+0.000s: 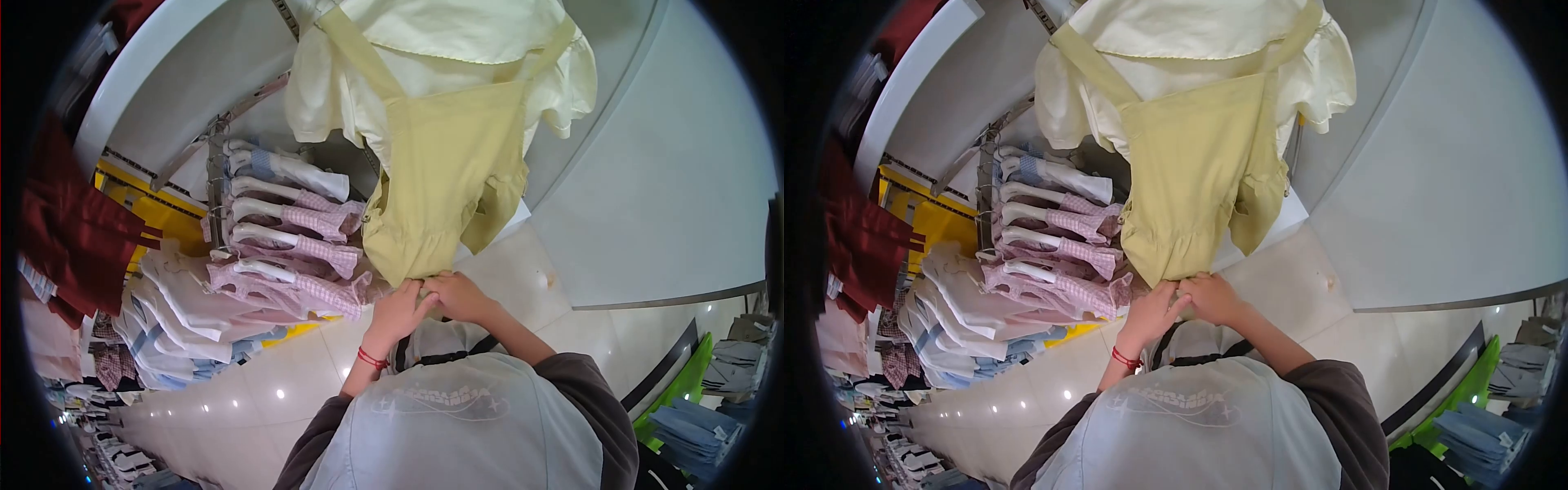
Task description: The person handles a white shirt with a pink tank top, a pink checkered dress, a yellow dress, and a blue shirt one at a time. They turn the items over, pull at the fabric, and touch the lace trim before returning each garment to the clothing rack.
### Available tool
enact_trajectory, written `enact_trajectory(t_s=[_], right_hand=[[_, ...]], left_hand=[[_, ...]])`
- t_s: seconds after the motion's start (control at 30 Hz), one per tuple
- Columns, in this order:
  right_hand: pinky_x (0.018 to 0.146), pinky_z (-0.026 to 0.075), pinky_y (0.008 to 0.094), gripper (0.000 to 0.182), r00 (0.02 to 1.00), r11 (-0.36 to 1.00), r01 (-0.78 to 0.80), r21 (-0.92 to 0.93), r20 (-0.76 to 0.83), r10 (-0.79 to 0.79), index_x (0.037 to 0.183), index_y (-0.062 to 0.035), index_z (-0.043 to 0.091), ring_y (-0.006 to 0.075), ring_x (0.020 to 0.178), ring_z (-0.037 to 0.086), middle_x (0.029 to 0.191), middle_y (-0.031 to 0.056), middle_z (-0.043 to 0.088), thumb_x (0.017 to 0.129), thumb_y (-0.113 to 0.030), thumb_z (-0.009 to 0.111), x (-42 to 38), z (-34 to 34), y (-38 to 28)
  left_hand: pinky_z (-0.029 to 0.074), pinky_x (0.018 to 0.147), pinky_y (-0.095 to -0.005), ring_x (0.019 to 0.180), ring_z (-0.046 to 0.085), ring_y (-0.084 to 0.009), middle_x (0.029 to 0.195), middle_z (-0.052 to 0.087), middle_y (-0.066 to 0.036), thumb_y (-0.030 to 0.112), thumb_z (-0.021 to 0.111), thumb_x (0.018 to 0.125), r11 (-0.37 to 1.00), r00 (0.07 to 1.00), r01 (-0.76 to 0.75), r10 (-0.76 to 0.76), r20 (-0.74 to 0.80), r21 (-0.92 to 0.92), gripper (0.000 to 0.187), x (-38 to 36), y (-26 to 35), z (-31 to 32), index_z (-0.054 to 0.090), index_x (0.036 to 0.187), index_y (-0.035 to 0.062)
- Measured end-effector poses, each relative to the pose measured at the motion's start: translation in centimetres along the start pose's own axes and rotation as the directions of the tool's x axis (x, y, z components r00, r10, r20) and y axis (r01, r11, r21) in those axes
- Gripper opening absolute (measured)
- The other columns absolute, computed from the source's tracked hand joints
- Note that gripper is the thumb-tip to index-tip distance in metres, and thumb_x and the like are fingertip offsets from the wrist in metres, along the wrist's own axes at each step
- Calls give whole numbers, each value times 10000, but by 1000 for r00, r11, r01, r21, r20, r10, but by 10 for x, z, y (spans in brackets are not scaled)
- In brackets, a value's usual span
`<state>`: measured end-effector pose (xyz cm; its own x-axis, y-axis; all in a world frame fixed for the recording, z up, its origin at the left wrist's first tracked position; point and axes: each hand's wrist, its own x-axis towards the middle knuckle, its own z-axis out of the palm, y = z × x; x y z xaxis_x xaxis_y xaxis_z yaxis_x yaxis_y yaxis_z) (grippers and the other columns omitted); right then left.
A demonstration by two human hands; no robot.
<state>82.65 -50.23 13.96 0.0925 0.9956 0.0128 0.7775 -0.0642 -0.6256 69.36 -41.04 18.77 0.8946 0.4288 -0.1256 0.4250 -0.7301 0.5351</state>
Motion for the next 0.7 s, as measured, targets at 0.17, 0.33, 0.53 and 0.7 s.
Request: enact_trajectory(t_s=[0.17,0.33,0.53,0.7], right_hand=[[744,424,362,184,1000,989,24,-144,-2,-24,847,-59,538,258,894,542,807,65,578,698,-134,615,0,-19,-3],[817,413,344,232,919,943,28,331,-379,105,945,-40,547,265,923,528,898,97,567,727,-89,610,-1,-54,30],[884,376,385,327,907,949,-208,235,-317,278,1002,-12,529,282,1016,484,1053,116,535,708,-117,627,18,-77,93],[973,251,476,270,966,829,-256,-497,-157,204,887,-33,606,274,1104,413,1002,122,575,687,-208,654,31,-37,106]], left_hand=[[446,565,-402,685,568,-324,738,542,-134,324,569,790,986,990,-110,120,-78,123,309,7,0,5,503,828,24],[441,567,-398,691,570,-307,728,551,-118,259,577,769,994,980,19,3,-201,104,218,6,-17,-12,524,772,48],[426,565,-400,664,554,-315,727,538,-133,156,576,739,1000,942,-6,16,-336,31,123,4,-26,-13,541,769,42],[421,554,-409,658,545,-336,725,539,-147,178,578,754,992,864,129,-108,-492,9,157,9,-39,-19,523,746,30]])
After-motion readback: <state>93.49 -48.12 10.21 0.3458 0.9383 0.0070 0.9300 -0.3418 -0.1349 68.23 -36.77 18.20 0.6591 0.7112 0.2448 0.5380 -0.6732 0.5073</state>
